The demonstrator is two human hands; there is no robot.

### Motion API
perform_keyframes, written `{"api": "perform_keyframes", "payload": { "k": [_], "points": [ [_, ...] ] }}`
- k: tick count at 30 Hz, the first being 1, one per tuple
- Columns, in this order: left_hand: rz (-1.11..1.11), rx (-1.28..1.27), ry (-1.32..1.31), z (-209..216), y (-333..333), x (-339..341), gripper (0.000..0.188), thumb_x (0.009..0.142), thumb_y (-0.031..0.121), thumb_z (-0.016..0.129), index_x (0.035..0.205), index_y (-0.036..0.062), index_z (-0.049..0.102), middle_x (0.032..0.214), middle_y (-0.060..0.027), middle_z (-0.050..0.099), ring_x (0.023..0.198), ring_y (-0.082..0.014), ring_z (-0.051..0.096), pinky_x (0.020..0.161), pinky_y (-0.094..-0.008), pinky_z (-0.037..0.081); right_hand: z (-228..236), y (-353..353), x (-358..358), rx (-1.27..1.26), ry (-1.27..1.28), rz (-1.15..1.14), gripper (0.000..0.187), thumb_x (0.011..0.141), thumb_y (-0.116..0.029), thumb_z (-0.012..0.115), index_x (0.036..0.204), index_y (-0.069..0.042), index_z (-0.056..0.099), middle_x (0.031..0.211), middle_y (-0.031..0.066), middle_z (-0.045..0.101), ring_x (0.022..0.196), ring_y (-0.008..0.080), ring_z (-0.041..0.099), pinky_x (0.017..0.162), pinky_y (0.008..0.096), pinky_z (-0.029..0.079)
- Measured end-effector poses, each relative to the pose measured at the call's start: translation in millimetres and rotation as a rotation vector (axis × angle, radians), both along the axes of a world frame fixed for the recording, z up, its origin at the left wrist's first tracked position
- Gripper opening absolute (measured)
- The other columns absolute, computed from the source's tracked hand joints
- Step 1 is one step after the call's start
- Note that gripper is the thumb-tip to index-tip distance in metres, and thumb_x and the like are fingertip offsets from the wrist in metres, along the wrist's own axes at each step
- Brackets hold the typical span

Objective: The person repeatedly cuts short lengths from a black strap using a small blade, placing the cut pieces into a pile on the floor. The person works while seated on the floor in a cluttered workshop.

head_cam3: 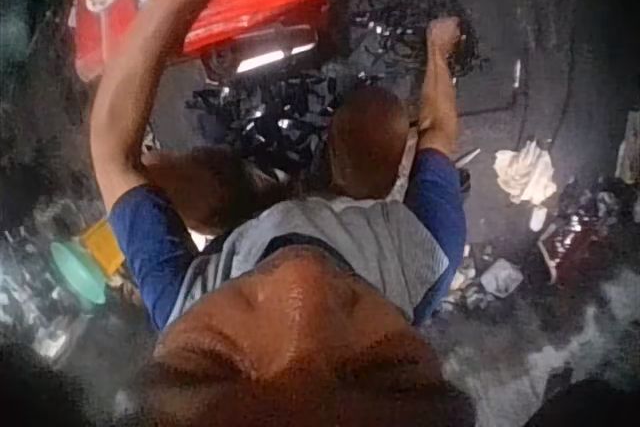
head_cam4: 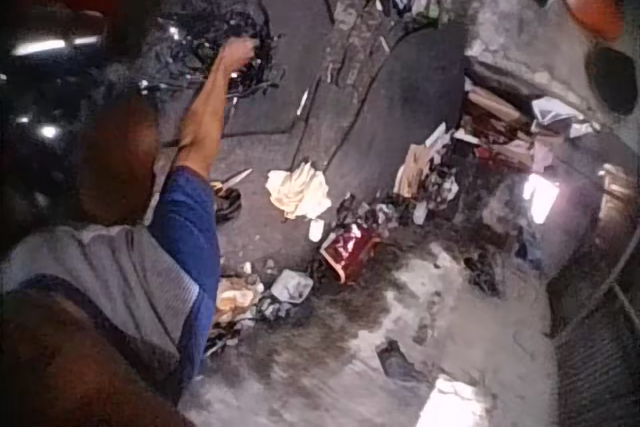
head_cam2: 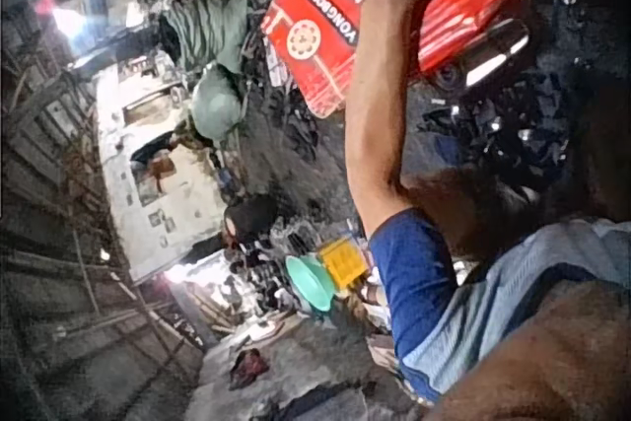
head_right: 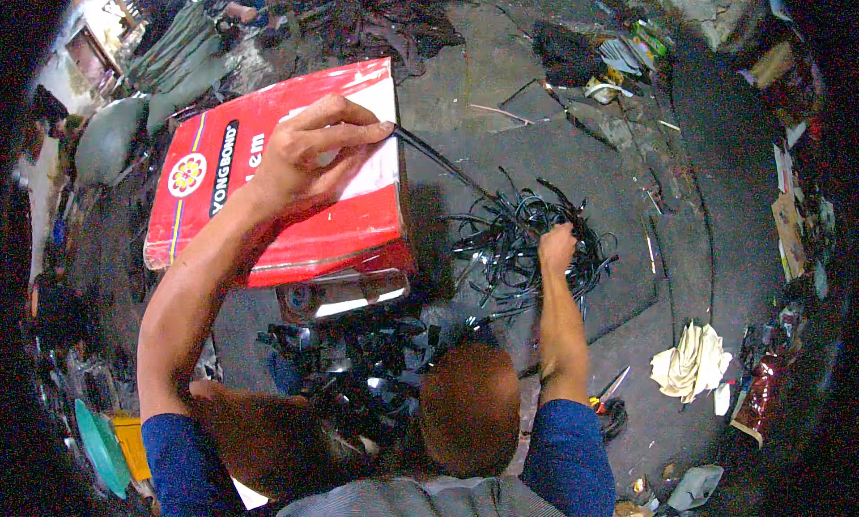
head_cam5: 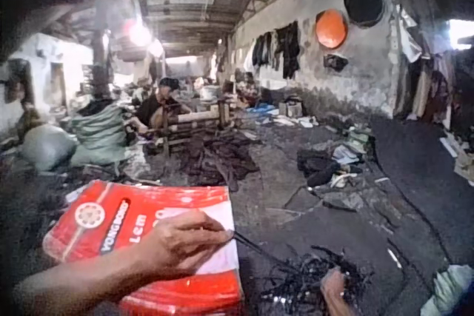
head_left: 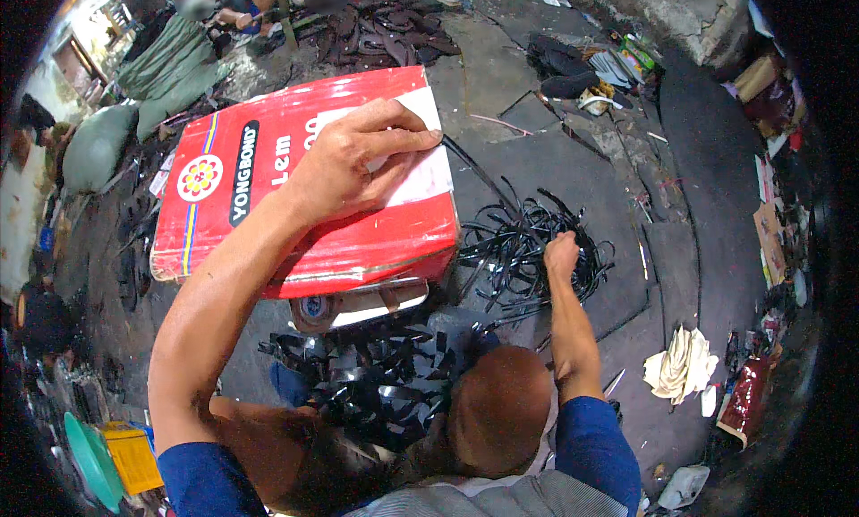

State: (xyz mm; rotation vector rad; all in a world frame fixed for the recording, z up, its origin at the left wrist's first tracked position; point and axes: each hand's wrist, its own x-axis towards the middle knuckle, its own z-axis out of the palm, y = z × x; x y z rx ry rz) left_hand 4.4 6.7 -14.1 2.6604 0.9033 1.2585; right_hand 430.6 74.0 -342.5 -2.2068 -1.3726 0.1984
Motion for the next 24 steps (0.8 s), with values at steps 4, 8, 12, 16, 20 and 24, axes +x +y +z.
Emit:
{"api": "perform_keyframes", "payload": {
  "k": [4, 8, 12, 16, 20, 24],
  "points": [
    [-0.008, 0.089, 0.134, 10.2, -2.8, 1.7, 0.029, 0.091, 0.010, 0.062, 0.118, 0.0032, 0.074, 0.112, -0.0137, 0.071, 0.109, -0.0323, 0.067, 0.097, -0.0438, 0.052, 14.5, 8.0, 44.6, 0.095, -0.073, -0.078, 0.024, 0.098, -0.018, 0.052, 0.105, 0.003, 0.061, 0.097, 0.0346, 0.070, 0.094, 0.0526, 0.068, 0.084, 0.0586, 0.055],
    [-0.104, 0.007, 0.038, 3.8, 8.6, 7.2, 0.034, 0.090, 0.016, 0.066, 0.121, 0.0023, 0.072, 0.125, -0.0156, 0.070, 0.118, -0.0331, 0.066, 0.104, -0.0421, 0.051, 10.2, -25.4, 148.4, -0.010, -0.396, -0.271, 0.022, 0.090, -0.017, 0.065, 0.101, 0.001, 0.061, 0.090, 0.0232, 0.074, 0.077, 0.0417, 0.074, 0.068, 0.0529, 0.060],
    [-0.013, -0.070, 0.040, -6.3, -6.6, -2.4, 0.039, 0.086, 0.021, 0.071, 0.121, 0.0029, 0.073, 0.124, -0.0158, 0.070, 0.117, -0.0329, 0.066, 0.102, -0.0408, 0.052, 52.3, -50.4, 55.0, 0.278, -0.721, -0.276, 0.022, 0.092, -0.019, 0.063, 0.105, -0.002, 0.064, 0.098, 0.0208, 0.070, 0.099, 0.0360, 0.067, 0.085, 0.0477, 0.054],
    [-0.032, -0.070, 0.079, 1.8, 1.2, 4.7, 0.046, 0.084, 0.025, 0.072, 0.124, 0.0028, 0.071, 0.128, -0.0164, 0.069, 0.121, -0.0331, 0.065, 0.104, -0.0424, 0.051, 19.2, -63.9, -36.6, 0.246, -0.333, 0.705, 0.020, 0.085, -0.007, 0.061, 0.102, -0.002, 0.071, 0.106, 0.0180, 0.070, 0.098, 0.0389, 0.065, 0.085, 0.0488, 0.051],
    [-0.020, -0.083, 0.102, 7.4, -1.6, 7.9, 0.051, 0.082, 0.029, 0.071, 0.125, 0.0023, 0.070, 0.130, -0.0179, 0.068, 0.122, -0.0347, 0.064, 0.105, -0.0446, 0.049, -55.4, -69.5, -135.3, 0.028, -0.111, 1.343, 0.057, 0.077, -0.005, 0.067, 0.134, -0.005, 0.062, 0.142, 0.0183, 0.056, 0.129, 0.0364, 0.055, 0.109, 0.0430, 0.047],
    [-0.009, -0.068, 0.112, 11.7, -3.1, 6.7, 0.049, 0.077, 0.022, 0.074, 0.123, 0.0045, 0.071, 0.128, -0.0162, 0.068, 0.119, -0.0345, 0.065, 0.103, -0.0429, 0.050, -66.0, -62.7, -164.7, -0.116, -0.602, 1.422, 0.061, 0.076, -0.025, 0.074, 0.134, -0.013, 0.063, 0.144, 0.0115, 0.054, 0.129, 0.0303, 0.049, 0.105, 0.0423, 0.045]
  ]
}}
